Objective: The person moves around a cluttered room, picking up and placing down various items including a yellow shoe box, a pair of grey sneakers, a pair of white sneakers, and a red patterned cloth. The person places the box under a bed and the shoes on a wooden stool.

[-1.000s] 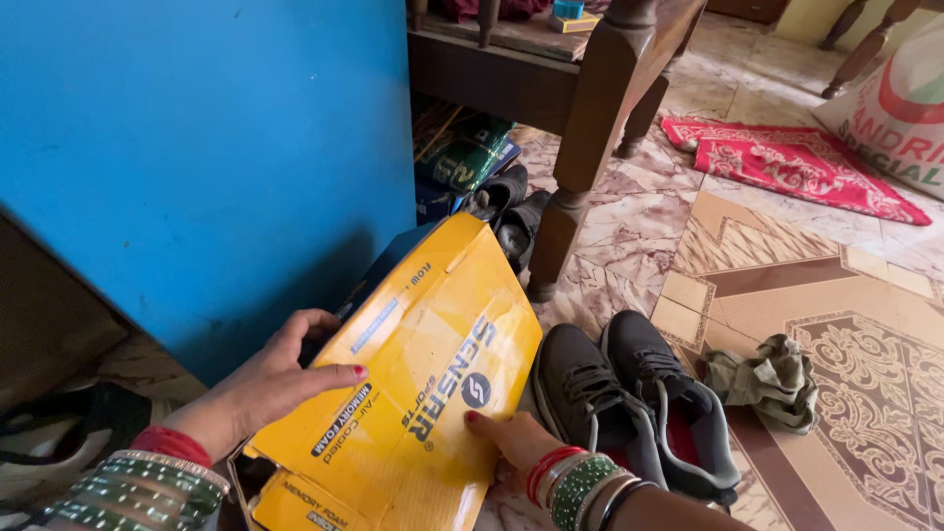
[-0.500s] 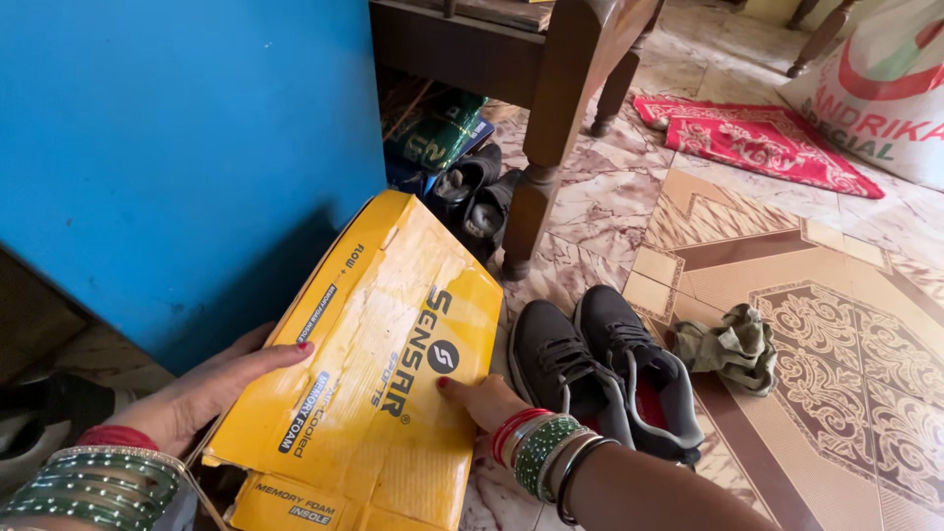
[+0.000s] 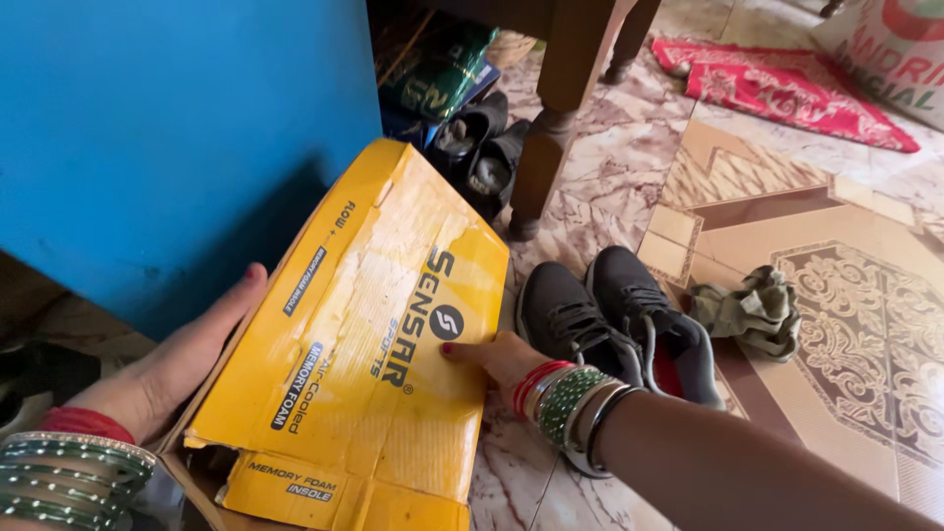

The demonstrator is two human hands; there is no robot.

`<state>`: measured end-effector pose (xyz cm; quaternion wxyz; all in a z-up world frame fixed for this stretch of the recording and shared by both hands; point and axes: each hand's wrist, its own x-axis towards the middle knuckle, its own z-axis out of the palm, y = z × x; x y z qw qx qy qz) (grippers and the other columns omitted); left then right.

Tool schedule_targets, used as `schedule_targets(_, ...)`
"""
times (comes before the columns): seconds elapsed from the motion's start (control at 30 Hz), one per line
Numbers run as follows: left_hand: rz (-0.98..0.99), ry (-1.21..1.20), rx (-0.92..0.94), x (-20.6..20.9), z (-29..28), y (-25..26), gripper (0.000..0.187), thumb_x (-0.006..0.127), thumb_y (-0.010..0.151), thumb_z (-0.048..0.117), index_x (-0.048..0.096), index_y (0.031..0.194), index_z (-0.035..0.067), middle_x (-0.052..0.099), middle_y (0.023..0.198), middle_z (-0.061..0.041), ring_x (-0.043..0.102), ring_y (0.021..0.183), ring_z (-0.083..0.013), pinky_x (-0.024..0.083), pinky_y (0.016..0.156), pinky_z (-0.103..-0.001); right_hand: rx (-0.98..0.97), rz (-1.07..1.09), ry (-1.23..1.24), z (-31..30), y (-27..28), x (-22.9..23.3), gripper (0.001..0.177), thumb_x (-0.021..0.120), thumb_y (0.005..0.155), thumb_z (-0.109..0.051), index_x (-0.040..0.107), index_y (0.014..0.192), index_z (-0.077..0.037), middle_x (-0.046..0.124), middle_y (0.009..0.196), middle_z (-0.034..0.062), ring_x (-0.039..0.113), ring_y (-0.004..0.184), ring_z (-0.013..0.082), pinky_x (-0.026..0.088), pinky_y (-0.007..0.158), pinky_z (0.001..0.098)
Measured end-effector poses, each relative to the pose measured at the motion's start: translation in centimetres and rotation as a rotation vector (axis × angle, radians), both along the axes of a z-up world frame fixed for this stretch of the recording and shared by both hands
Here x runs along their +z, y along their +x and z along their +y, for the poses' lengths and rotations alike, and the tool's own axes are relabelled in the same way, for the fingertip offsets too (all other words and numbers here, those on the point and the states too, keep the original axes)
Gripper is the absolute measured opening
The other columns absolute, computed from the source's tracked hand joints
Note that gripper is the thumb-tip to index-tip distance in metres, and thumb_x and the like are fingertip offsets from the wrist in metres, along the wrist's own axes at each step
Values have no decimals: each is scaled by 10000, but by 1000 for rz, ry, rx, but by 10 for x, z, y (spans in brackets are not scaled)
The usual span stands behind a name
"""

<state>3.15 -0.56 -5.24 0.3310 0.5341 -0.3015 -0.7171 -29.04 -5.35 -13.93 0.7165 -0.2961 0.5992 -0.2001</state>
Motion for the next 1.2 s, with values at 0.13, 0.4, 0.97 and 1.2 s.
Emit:
schedule_targets(0.13, -79, -15, 42, -11, -13, 2, 758, 467, 946, 631, 557, 1486, 107, 698, 1359, -147, 651, 1120, -223, 532, 900, -359, 85, -12, 14, -5, -3, 15, 435, 826, 813, -208, 694, 1191, -37, 777, 1119, 91, 751, 975, 225, 626, 827, 440)
schedule_targets(0.4, -151, -157, -42, -21, -18, 10, 785, 617, 911, 500, 402, 1596, 182, 584, 1496, -76, 577, 1291, -198, 471, 1019, -391, 138, -95, 18, -9, -5, 13, 470, 813, 809, -218, 676, 1220, -35, 774, 1158, 94, 747, 1024, 228, 626, 859, 470)
schedule_targets(0.97, -429, 228, 92, -19, -25, 14, 772, 710, 870, 261, 432, 1591, 243, 670, 1313, -227, 727, 1128, -350, 600, 894, -524, 137, -165, -13, -13, -6, 3, 442, 823, 803, -161, 696, 1188, 15, 786, 1134, 130, 767, 978, 233, 647, 809, 403)
schedule_targets(1.2, -150, -101, -21, -37, -29, 25, 737, 734, 860, 200, 475, 1548, 173, 695, 1342, -154, 734, 1148, -284, 578, 899, -457, 163, -60, 18, -11, -5, 6, 428, 802, 803, -250, 712, 1179, -67, 800, 1099, 75, 767, 945, 198, 653, 746, 405)
